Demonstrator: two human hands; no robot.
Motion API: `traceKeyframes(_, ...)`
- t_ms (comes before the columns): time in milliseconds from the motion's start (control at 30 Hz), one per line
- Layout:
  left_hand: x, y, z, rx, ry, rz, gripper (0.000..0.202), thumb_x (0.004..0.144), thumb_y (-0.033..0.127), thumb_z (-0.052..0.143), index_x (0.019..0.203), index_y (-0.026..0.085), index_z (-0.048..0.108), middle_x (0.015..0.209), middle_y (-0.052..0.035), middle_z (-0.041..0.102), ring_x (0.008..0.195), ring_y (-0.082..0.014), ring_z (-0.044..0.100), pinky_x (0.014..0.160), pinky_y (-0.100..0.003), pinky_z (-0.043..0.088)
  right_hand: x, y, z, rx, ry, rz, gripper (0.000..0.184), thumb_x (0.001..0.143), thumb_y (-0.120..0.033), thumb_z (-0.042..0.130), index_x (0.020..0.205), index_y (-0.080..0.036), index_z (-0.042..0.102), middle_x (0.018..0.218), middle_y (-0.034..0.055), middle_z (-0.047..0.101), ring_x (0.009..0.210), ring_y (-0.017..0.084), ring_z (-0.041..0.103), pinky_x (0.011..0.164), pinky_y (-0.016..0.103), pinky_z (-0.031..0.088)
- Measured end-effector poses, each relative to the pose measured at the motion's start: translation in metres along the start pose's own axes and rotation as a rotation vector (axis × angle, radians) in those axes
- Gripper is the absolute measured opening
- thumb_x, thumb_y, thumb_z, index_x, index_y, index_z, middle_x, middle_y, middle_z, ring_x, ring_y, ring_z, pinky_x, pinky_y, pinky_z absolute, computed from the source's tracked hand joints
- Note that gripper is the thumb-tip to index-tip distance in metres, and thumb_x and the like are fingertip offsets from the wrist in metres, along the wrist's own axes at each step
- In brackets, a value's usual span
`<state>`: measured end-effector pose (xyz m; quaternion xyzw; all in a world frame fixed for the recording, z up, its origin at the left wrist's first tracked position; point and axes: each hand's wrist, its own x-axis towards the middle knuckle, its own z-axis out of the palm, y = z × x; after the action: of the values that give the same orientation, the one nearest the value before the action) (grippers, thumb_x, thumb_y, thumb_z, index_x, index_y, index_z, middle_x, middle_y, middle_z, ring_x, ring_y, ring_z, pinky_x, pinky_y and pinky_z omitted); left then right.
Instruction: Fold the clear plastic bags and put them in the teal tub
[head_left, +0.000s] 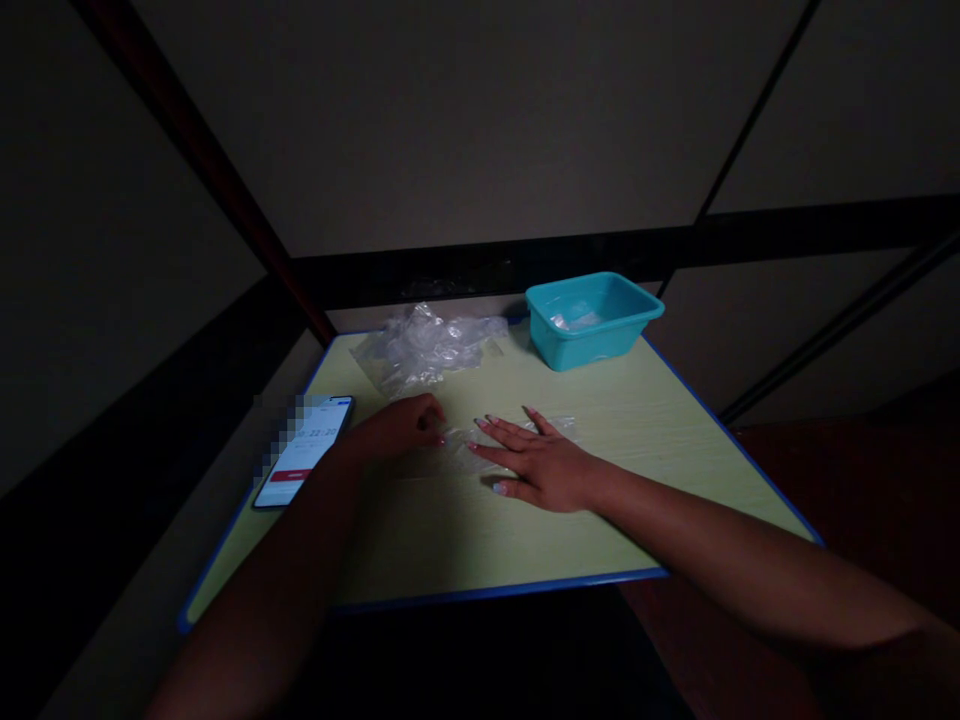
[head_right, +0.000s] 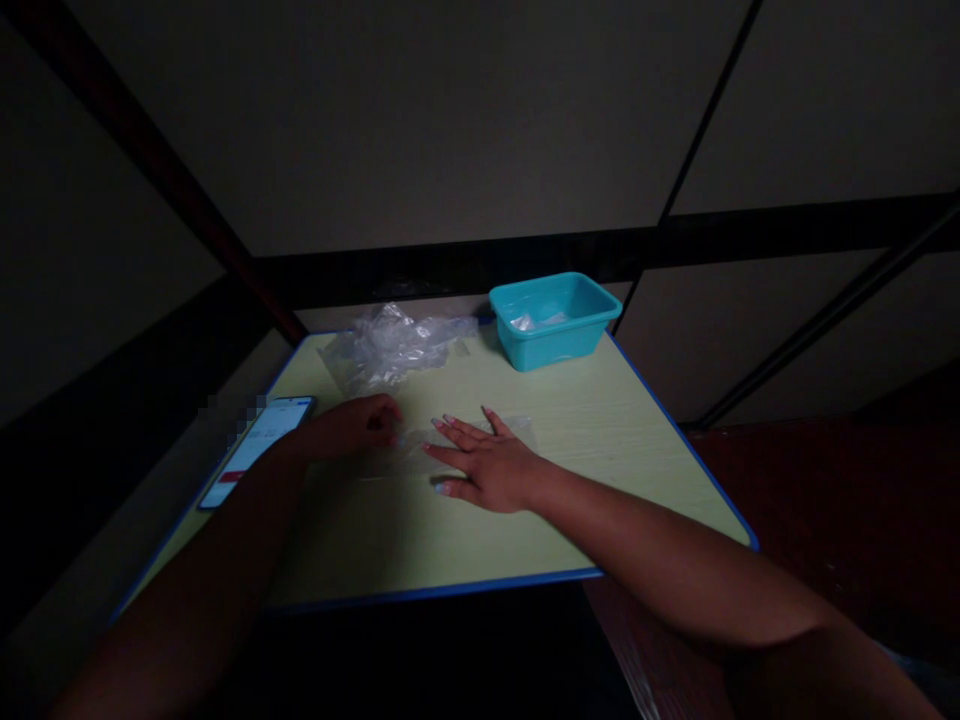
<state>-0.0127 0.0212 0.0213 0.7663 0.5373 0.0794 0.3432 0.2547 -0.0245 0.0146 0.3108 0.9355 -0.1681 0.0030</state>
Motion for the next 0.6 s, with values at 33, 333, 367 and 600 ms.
traceKeyframes(33, 0.0004, -0.0005, 0.0009, 0.002, 0.012, -0.005, 0.040, 0.067, 0.047, 0.060, 0.094, 0.018, 0.054, 0.077, -0.0004, 0.061, 0.069, -0.0188, 0.057, 0.061, -0.028, 0.041, 0.0000, 0.0003, 0.0006, 0.002, 0.002, -0.002, 0.059, 0.098, -0.051, 0.038, 0.150, -0.026, 0.028, 0.159, 0.0101, 0.010, 0.147, 0.023, 0.010, 0.113, 0.060, -0.002)
traceKeyframes(333, 0.0003, -0.0007, -0.0001, 0.077, 0.044, 0.004, 0.020, 0.067, 0.037, 0.060, 0.074, 0.020, 0.054, 0.073, 0.0008, 0.058, 0.070, -0.0180, 0.054, 0.061, -0.027, 0.036, 0.0001, 0.0035, 0.0053, 0.041, 0.057, -0.036, 0.060, 0.097, -0.054, 0.035, 0.150, -0.026, 0.030, 0.158, 0.0109, 0.013, 0.146, 0.025, 0.013, 0.113, 0.059, -0.002)
traceKeyframes(367, -0.0002, -0.0008, -0.0008, 0.082, 0.041, 0.006, 0.018, 0.067, 0.035, 0.060, 0.073, 0.020, 0.054, 0.072, 0.0011, 0.057, 0.070, -0.0178, 0.053, 0.060, -0.026, 0.036, 0.0000, 0.0030, 0.0049, 0.046, 0.058, -0.036, 0.059, 0.097, -0.054, 0.036, 0.150, -0.026, 0.030, 0.158, 0.0109, 0.013, 0.146, 0.025, 0.013, 0.113, 0.059, -0.002)
traceKeyframes(600, -0.0039, -0.0014, -0.0069, 0.091, 0.014, -0.001, 0.018, 0.066, 0.035, 0.059, 0.074, 0.020, 0.053, 0.069, 0.0025, 0.054, 0.066, -0.0164, 0.050, 0.057, -0.025, 0.034, -0.0008, 0.0001, 0.0007, 0.064, 0.034, -0.014, 0.059, 0.097, -0.053, 0.037, 0.150, -0.027, 0.030, 0.158, 0.0111, 0.013, 0.146, 0.024, 0.012, 0.113, 0.060, -0.001)
